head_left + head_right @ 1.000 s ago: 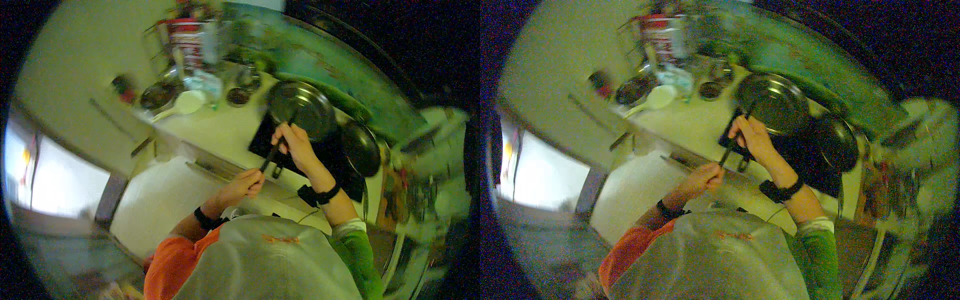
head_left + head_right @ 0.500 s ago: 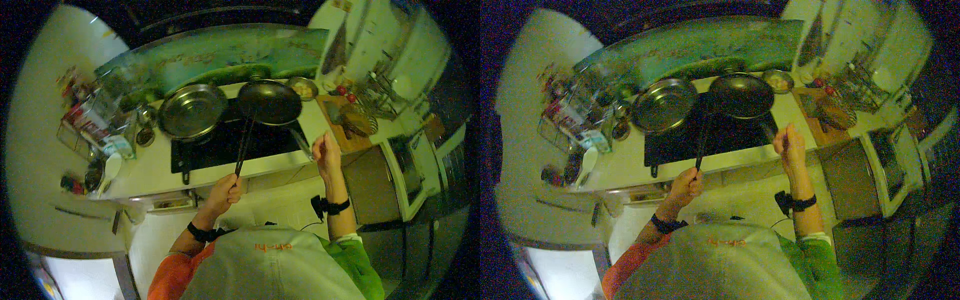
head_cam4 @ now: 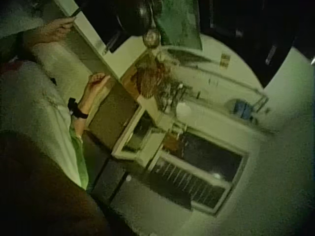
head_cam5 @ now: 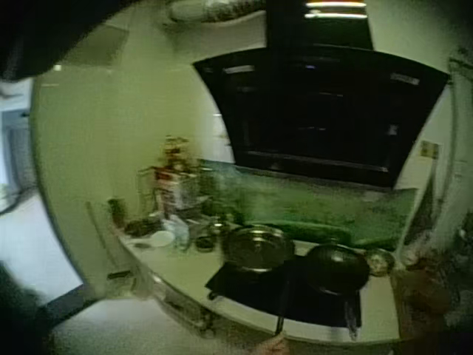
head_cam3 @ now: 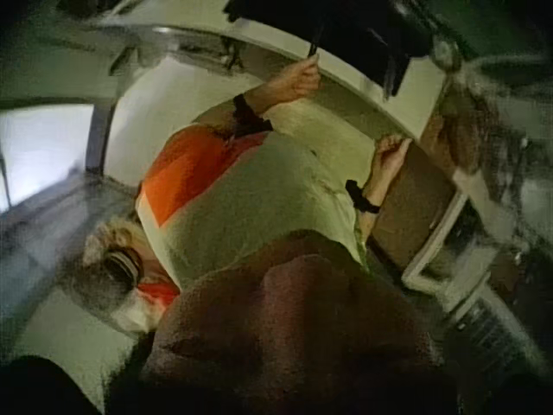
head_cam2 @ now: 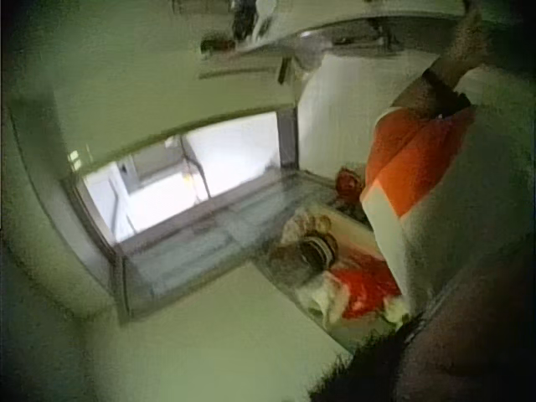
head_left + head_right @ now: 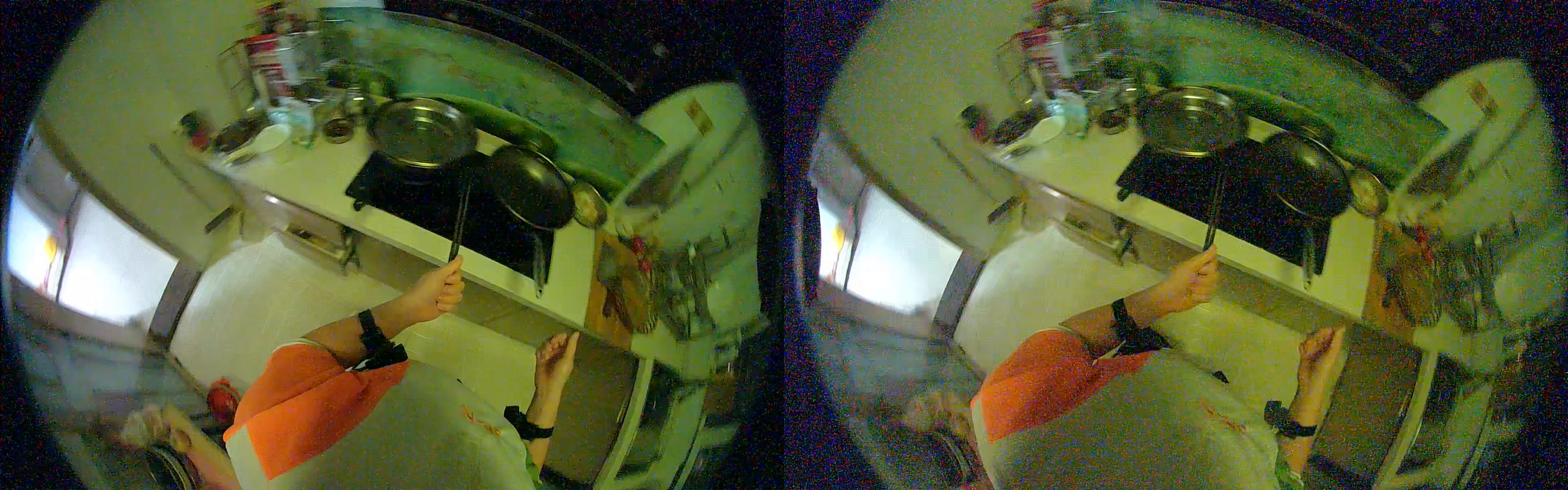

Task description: The person cleans a kitchen by wiping a frying pan and a pot lid with a cloth, then washes chopsticks at the sink. They continue by wiping the range hood and surrounding wall with a paper towel.

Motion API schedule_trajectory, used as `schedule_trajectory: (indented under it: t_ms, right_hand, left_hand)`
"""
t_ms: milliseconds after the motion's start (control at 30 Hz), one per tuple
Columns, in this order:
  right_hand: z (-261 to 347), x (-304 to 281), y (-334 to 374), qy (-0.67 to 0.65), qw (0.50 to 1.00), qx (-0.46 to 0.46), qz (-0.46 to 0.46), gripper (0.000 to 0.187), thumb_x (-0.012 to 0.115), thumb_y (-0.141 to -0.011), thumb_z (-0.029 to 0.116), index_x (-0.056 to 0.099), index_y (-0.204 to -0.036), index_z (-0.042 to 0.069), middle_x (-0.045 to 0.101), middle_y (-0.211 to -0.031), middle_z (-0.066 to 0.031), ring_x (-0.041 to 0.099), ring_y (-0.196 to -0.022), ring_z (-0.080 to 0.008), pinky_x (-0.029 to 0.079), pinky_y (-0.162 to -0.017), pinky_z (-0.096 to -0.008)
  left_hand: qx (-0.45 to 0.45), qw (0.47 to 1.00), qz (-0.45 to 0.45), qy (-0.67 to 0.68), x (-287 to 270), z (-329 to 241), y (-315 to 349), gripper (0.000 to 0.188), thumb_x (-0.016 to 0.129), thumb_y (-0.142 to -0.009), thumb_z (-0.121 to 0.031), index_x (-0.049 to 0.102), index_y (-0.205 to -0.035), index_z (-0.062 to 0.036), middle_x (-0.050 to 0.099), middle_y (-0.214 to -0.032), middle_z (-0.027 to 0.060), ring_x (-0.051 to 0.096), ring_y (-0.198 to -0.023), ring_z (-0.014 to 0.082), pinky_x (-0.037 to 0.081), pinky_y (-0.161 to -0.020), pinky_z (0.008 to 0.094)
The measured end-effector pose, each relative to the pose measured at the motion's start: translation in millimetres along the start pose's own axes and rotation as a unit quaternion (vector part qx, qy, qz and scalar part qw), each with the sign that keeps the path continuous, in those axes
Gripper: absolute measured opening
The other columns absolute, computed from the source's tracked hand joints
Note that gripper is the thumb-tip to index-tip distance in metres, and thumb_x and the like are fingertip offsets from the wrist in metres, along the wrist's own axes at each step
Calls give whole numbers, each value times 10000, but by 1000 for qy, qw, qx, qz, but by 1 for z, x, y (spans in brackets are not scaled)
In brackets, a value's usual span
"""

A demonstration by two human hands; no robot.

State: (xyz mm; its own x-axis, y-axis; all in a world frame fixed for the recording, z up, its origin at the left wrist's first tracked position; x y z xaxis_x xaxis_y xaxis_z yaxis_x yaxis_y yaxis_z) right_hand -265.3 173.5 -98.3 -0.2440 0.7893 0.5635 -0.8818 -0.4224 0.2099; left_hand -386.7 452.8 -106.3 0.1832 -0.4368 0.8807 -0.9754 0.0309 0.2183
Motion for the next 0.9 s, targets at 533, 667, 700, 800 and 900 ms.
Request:
schedule_trajectory:
  t_ms: [533, 667, 700, 800, 900]
  right_hand:
    - [-178, 212, -16, 130, 951, 203, 192, 476, 410, -964, 513, 518, -723, 117, 472, -583, -7, 416, -495, -111, 317, -464, -255]
    - [-252, 302, -5, 154, 919, 278, 233, 425, 472, -942, 501, 499, -726, 136, 439, -616, 20, 430, -536, -119, 341, -493, -281]
    - [-269, 323, 1, 170, 908, 283, 259, 430, 469, -942, 505, 498, -722, 137, 439, -616, 19, 426, -534, -119, 339, -492, -281]
    - [-325, 393, 16, 170, 880, 296, 331, 435, 458, -949, 498, 496, -716, 131, 454, -614, 10, 417, -518, -112, 323, -472, -268]
    - [-374, 453, 26, 165, 851, 325, 378, 429, 453, -956, 481, 486, -710, 131, 467, -615, 3, 408, -504, -106, 307, -448, -252]
  left_hand:
    - [233, 959, -83, 139, -141, -135, 166, 532, 419, -941, -555, 341, -578, -174, 222, -481, -54, 202, -395, 95, 177, -349, 252]
    - [300, 932, -150, 138, -197, -181, 241, 537, 403, -942, -564, 341, -570, -181, 250, -466, -58, 231, -376, 97, 211, -336, 256]
    - [317, 926, -162, 129, -210, -185, 263, 539, 402, -942, -565, 338, -570, -182, 253, -466, -59, 228, -372, 97, 214, -335, 256]
    - [329, 907, -172, 200, -247, -214, 326, 514, 416, -943, -556, 324, -593, -191, 231, -498, -59, 201, -391, 89, 179, -339, 253]
    - [402, 875, -232, 140, -272, -242, 390, 512, 410, -948, -550, 314, -593, -193, 235, -501, -58, 207, -388, 90, 184, -334, 251]
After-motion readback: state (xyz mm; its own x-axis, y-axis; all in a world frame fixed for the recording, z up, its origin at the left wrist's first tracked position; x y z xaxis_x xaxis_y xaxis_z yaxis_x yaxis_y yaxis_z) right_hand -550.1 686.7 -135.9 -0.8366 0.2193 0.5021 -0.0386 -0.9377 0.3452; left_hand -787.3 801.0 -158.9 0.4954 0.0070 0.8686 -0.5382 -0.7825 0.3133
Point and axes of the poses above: each hand's wrist, its own y-axis away from the middle knuckle, its own x-axis out of the palm, z = x × y, the point moved 4 cm from there along -y, towards the middle knuckle
